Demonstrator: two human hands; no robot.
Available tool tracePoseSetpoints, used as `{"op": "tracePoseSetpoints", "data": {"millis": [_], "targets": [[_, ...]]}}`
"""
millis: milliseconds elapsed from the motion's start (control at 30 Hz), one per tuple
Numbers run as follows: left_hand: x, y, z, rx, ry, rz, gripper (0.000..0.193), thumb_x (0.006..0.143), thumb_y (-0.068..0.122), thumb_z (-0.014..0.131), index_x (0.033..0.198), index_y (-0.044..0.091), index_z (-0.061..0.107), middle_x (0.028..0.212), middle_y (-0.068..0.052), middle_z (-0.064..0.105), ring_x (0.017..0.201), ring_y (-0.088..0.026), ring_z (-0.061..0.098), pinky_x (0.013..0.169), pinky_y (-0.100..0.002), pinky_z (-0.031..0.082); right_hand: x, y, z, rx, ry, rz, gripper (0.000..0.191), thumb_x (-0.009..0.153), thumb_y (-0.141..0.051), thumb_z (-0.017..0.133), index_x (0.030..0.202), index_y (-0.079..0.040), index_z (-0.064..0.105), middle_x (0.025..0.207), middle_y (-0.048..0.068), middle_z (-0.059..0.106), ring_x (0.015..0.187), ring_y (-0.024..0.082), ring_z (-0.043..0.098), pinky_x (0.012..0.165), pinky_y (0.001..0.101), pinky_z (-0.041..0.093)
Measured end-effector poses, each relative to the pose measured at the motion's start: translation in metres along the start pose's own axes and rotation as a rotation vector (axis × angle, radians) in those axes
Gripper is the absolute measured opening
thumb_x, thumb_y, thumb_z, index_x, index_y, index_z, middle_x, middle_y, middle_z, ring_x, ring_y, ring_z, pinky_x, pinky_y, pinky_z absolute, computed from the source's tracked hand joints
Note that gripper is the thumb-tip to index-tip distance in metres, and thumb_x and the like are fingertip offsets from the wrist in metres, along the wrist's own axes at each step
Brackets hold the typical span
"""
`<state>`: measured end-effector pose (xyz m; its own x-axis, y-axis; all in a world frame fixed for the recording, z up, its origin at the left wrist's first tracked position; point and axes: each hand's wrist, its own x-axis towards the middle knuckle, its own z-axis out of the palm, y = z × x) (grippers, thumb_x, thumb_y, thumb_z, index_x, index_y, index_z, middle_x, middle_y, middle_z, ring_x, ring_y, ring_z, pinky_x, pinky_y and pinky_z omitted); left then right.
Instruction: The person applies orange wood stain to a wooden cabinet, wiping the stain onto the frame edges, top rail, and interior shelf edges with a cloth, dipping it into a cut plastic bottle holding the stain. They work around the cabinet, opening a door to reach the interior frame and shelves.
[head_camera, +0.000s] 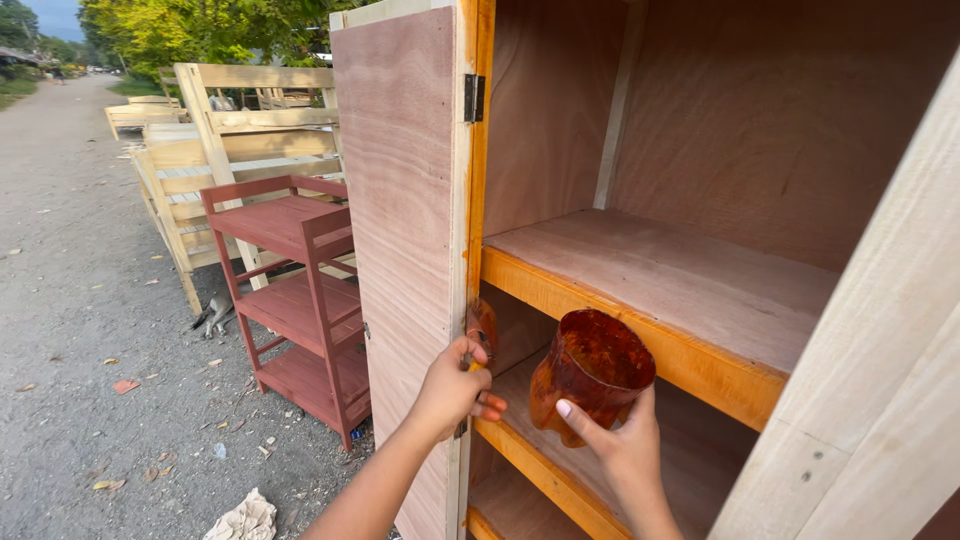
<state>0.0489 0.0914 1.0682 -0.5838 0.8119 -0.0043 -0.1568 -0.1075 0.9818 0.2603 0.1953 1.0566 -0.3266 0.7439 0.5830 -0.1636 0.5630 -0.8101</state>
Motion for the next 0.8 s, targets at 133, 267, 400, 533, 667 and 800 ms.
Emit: {"op": "tracePoseSetpoints", "data": {"millis": [133,267,400,533,667,800], "targets": [[0.006,-0.019,0.026,0.711,0.429,0.62,0.047,0.08,-0.001,0.06,0.122,0.004,0.04,0.101,-0.035,0.065,0.096,-0.055,0.063,0.082,-0.056,0.051,0.001,0.004,-0.016,-0.007,-0.022,-0.046,0.092,0.063,-0.029,0.092,0.139,-0.005,0.046,0.13,0.015,0.067,0.121,0.025,0.064,0.102,0.0393,0.049],[0.03,-0.029,0.044,0.63,0.661,0.567,0.042,0.096,0.022,0.058,0.124,0.0,0.038,0.091,-0.033,0.064,0.086,-0.052,0.063,0.074,-0.055,0.049,0.004,0.002,-0.03,0.021,-0.094,0.008,0.093,0.062,-0.029,0.092,0.139,-0.005,0.046,0.128,0.014,0.069,0.12,0.025,0.066,0.101,0.0392,0.051],[0.062,-0.027,0.053,-0.24,0.46,0.195,0.038,0.108,0.041,0.05,0.097,0.005,0.047,0.066,-0.005,0.041,0.047,-0.019,0.035,0.04,-0.038,0.025,0.006,-0.004,-0.039,0.051,-0.118,0.033,0.092,0.064,-0.03,0.091,0.139,-0.005,0.044,0.13,0.015,0.066,0.123,0.027,0.064,0.102,0.0404,0.051],[0.07,-0.025,0.075,-0.424,0.376,0.134,0.026,0.102,0.033,0.049,0.089,0.011,0.047,0.064,0.001,0.043,0.043,-0.01,0.035,0.038,-0.03,0.023,0.011,-0.014,-0.05,0.021,-0.12,0.024,0.092,0.064,-0.033,0.09,0.139,-0.005,0.045,0.129,0.016,0.067,0.122,0.028,0.066,0.101,0.0402,0.053],[0.071,-0.003,0.094,-0.339,0.452,0.173,0.028,0.104,0.033,0.046,0.091,0.008,0.048,0.065,-0.002,0.048,0.044,-0.013,0.041,0.038,-0.031,0.029,0.017,-0.023,-0.056,-0.039,-0.152,0.123,0.094,0.063,-0.033,0.09,0.14,-0.007,0.043,0.128,0.014,0.068,0.118,0.025,0.068,0.098,0.0381,0.055],[0.078,0.01,0.098,-0.331,0.536,0.167,0.032,0.105,0.034,0.043,0.092,0.006,0.046,0.064,-0.004,0.042,0.043,-0.016,0.04,0.038,-0.033,0.031,0.019,-0.021,-0.053,-0.005,-0.151,0.089,0.093,0.062,-0.03,0.092,0.138,-0.005,0.044,0.125,0.015,0.071,0.114,0.024,0.072,0.096,0.0375,0.057]]}}
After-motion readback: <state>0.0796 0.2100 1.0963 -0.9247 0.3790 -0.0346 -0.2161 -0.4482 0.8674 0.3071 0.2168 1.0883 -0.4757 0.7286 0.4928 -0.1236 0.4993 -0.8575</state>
